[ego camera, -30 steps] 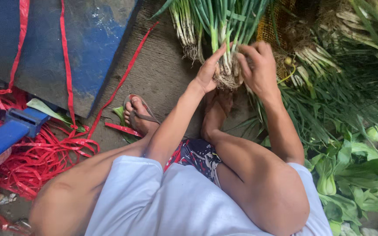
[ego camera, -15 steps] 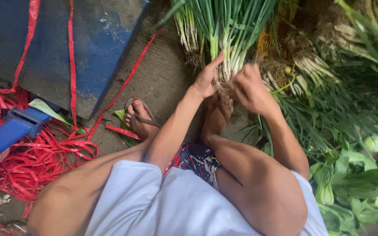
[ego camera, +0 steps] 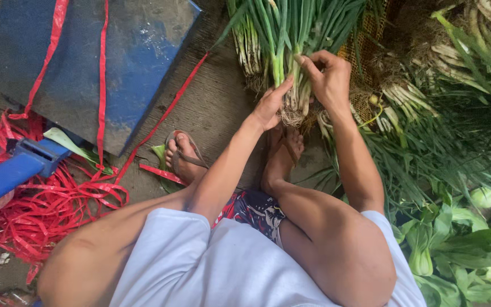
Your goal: The person sits on the floor and gathers scallions into bunches, wraps a red rubber band around each bundle, and places the tied bunches on a blue scale platform. They repeatedly pull bands from a pile, align the vegetables, and set finished bunches aside.
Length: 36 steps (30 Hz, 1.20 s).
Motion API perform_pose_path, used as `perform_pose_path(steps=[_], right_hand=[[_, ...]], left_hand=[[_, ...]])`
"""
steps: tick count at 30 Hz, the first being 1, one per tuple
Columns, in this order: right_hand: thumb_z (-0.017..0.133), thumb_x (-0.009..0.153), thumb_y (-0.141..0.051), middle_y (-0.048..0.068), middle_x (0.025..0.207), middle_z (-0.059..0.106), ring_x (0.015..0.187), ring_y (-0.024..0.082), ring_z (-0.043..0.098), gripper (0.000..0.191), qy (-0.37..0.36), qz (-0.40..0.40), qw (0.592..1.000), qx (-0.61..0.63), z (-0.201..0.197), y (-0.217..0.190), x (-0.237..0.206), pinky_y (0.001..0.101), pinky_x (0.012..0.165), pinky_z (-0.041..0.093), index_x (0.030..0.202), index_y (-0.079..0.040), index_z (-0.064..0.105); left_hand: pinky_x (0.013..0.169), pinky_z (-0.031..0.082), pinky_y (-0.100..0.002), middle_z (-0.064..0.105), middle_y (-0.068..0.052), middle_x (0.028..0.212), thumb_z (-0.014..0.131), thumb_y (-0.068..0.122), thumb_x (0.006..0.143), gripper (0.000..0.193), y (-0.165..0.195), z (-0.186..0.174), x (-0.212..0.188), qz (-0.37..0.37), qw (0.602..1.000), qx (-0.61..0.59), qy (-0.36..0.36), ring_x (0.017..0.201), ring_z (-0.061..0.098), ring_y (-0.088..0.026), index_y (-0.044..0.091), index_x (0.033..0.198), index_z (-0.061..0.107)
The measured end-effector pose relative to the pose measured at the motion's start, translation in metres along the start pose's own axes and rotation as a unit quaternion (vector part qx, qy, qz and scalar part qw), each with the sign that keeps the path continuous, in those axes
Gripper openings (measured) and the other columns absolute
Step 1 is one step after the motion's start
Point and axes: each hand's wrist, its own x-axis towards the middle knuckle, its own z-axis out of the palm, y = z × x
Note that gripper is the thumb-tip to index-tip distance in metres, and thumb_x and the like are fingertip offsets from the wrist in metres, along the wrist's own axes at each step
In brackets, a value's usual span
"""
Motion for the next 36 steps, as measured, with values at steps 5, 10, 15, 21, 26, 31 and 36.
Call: perform_pose_path(steps=[5, 10, 15, 21, 26, 31, 36], right_hand=[[0.079, 0.098, -0.013, 0.011, 0.076, 0.059, 0.080, 0.029, 0.055, 0.019, -0.049, -0.151, 0.977, -0.145, -0.012, -0.051, -0.048, 0.0409, 0.075, 0.045, 0.085, -0.005, 0.068], [0.076, 0.085, -0.012, 0.014, 0.084, 0.059, 0.088, 0.030, 0.060, 0.014, -0.295, -0.191, 0.936, 0.033, -0.038, -0.104, -0.070, 0.0418, 0.076, 0.051, 0.088, -0.005, 0.065], [0.071, 0.101, -0.006, 0.012, 0.107, 0.067, 0.101, 0.024, 0.061, 0.029, -0.037, -0.108, 0.993, -0.019, -0.032, -0.065, -0.017, 0.0390, 0.088, 0.050, 0.130, -0.003, 0.070], [0.084, 0.094, -0.025, 0.007, 0.094, 0.067, 0.091, 0.023, 0.053, 0.033, -0.023, -0.065, 0.998, -0.007, -0.007, -0.022, 0.026, 0.0383, 0.081, 0.044, 0.118, -0.005, 0.073], [0.079, 0.102, -0.020, 0.007, 0.087, 0.064, 0.087, 0.025, 0.048, 0.013, -0.047, -0.114, 0.989, -0.081, -0.004, -0.023, 0.012, 0.0409, 0.080, 0.040, 0.100, -0.009, 0.074], [0.071, 0.101, -0.015, 0.009, 0.082, 0.057, 0.082, 0.031, 0.049, 0.016, -0.106, -0.191, 0.957, -0.192, -0.009, -0.050, -0.029, 0.0438, 0.079, 0.042, 0.088, -0.008, 0.064], [0.074, 0.090, -0.019, 0.013, 0.088, 0.060, 0.091, 0.036, 0.060, 0.018, -0.174, -0.222, 0.948, -0.150, -0.017, -0.075, -0.076, 0.0461, 0.075, 0.050, 0.088, -0.007, 0.060]], left_hand=[[0.078, 0.059, -0.034, 0.071, -0.011, 0.114, 0.052, 0.046, 0.109, 0.058, 0.006, 0.003, 0.001, 0.010, 0.999, 0.031, 0.033, 0.092, 0.071, -0.018, 0.012, 0.155, 0.046], [0.072, 0.061, -0.037, 0.069, -0.009, 0.107, 0.055, 0.044, 0.105, 0.056, 0.012, 0.004, 0.003, 0.001, 0.998, -0.019, 0.061, 0.088, 0.070, -0.019, 0.018, 0.154, 0.047], [0.085, 0.062, -0.035, 0.070, -0.007, 0.124, 0.055, 0.032, 0.108, 0.054, 0.012, 0.005, 0.004, -0.022, 0.996, -0.077, 0.044, 0.103, 0.071, -0.017, 0.011, 0.158, 0.045], [0.069, 0.063, -0.037, 0.071, -0.009, 0.107, 0.055, 0.037, 0.106, 0.040, 0.018, 0.002, 0.004, -0.009, 1.000, -0.011, 0.025, 0.089, 0.074, -0.022, 0.007, 0.133, 0.058], [0.066, 0.062, -0.036, 0.073, -0.011, 0.102, 0.053, 0.036, 0.109, 0.038, 0.016, -0.004, 0.003, -0.030, 0.998, -0.010, 0.057, 0.082, 0.073, -0.021, 0.006, 0.131, 0.061], [0.076, 0.060, -0.032, 0.071, -0.008, 0.107, 0.051, 0.029, 0.112, 0.046, 0.008, -0.003, 0.007, 0.030, 0.997, -0.070, -0.018, 0.087, 0.069, -0.015, 0.014, 0.156, 0.051], [0.086, 0.059, -0.033, 0.070, -0.013, 0.128, 0.041, 0.032, 0.111, 0.047, 0.008, 0.002, 0.005, 0.044, 0.997, -0.051, -0.043, 0.094, 0.069, -0.015, 0.023, 0.157, 0.041]])
